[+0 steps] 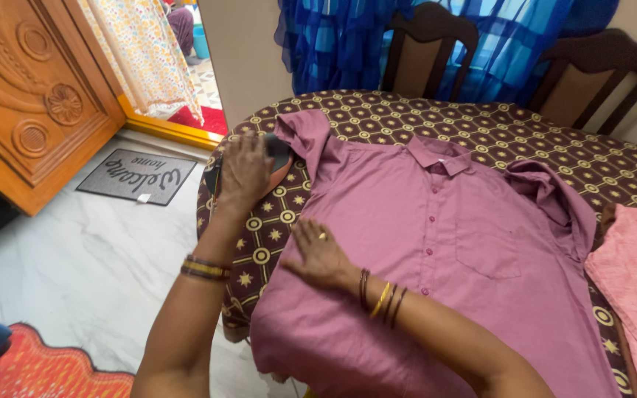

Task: The person unfolds a pink shirt and lays it flat on a round table. They then use an iron to press the shirt, smoothing out wrinkles on the body and sleeves.

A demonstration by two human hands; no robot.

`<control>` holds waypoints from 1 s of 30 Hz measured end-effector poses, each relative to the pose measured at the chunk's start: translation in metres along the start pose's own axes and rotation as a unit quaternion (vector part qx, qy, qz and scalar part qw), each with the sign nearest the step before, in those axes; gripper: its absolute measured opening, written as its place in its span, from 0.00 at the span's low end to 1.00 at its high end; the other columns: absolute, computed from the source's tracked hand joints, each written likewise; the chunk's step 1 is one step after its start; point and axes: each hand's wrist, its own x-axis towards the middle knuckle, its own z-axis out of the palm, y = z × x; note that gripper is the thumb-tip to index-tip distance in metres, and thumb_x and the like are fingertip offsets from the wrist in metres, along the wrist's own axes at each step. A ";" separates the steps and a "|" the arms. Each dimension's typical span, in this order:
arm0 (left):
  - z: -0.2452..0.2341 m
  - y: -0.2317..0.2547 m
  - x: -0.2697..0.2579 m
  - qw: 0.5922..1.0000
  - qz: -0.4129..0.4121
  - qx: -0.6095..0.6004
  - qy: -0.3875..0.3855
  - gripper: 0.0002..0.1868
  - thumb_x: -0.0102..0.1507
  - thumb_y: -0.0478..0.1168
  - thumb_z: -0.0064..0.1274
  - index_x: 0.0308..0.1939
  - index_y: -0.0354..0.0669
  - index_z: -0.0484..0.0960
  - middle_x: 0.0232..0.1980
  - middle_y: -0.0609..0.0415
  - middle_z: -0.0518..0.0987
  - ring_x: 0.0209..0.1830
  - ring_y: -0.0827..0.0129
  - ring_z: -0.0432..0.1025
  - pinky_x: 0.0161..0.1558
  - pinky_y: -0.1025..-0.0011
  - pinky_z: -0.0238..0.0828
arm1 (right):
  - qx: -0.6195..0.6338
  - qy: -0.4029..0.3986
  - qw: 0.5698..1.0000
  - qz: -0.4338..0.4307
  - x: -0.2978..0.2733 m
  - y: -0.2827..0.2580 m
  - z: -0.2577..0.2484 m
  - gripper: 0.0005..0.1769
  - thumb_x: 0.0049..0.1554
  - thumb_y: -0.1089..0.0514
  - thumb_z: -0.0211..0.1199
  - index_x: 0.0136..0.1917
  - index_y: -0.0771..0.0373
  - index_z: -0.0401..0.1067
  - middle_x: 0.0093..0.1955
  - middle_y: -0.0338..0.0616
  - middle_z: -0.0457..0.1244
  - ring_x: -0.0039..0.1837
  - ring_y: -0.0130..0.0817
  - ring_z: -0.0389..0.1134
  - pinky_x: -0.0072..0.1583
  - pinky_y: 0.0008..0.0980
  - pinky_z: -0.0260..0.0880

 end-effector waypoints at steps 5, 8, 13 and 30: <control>0.026 -0.031 0.042 0.964 -0.125 0.084 -0.219 0.38 0.65 0.65 0.52 0.65 0.37 0.72 0.66 0.43 0.73 0.66 0.53 0.69 0.64 0.57 0.64 | 0.017 -0.034 0.998 -0.042 -0.033 -0.038 0.000 0.60 0.60 0.22 0.42 0.81 0.75 0.40 0.84 0.69 0.35 0.85 0.59 0.31 0.80 0.51 0.27; 0.035 -0.037 0.046 0.949 -0.159 0.073 -0.262 0.37 0.65 0.66 0.50 0.65 0.41 0.73 0.64 0.44 0.76 0.64 0.55 0.72 0.58 0.57 0.71 | -0.005 -0.022 0.995 -0.099 -0.052 -0.055 0.010 0.62 0.58 0.20 0.45 0.81 0.74 0.43 0.85 0.69 0.38 0.86 0.62 0.33 0.81 0.52 0.29; 0.051 -0.036 0.054 0.944 -0.152 0.075 -0.282 0.33 0.66 0.64 0.52 0.64 0.45 0.76 0.59 0.47 0.81 0.59 0.54 0.76 0.54 0.57 0.76 | 0.063 0.008 0.966 -0.249 -0.076 -0.061 0.031 0.60 0.58 0.22 0.49 0.86 0.67 0.48 0.88 0.66 0.40 0.88 0.63 0.36 0.84 0.55 0.32; -0.008 -0.062 0.012 0.953 -0.140 0.065 -0.259 0.25 0.70 0.56 0.49 0.59 0.39 0.74 0.54 0.40 0.80 0.53 0.48 0.78 0.51 0.54 0.77 | 0.352 -0.139 0.882 -0.280 -0.073 -0.035 -0.025 0.37 0.60 0.34 0.60 0.73 0.57 0.68 0.82 0.53 0.55 0.85 0.51 0.50 0.82 0.48 0.48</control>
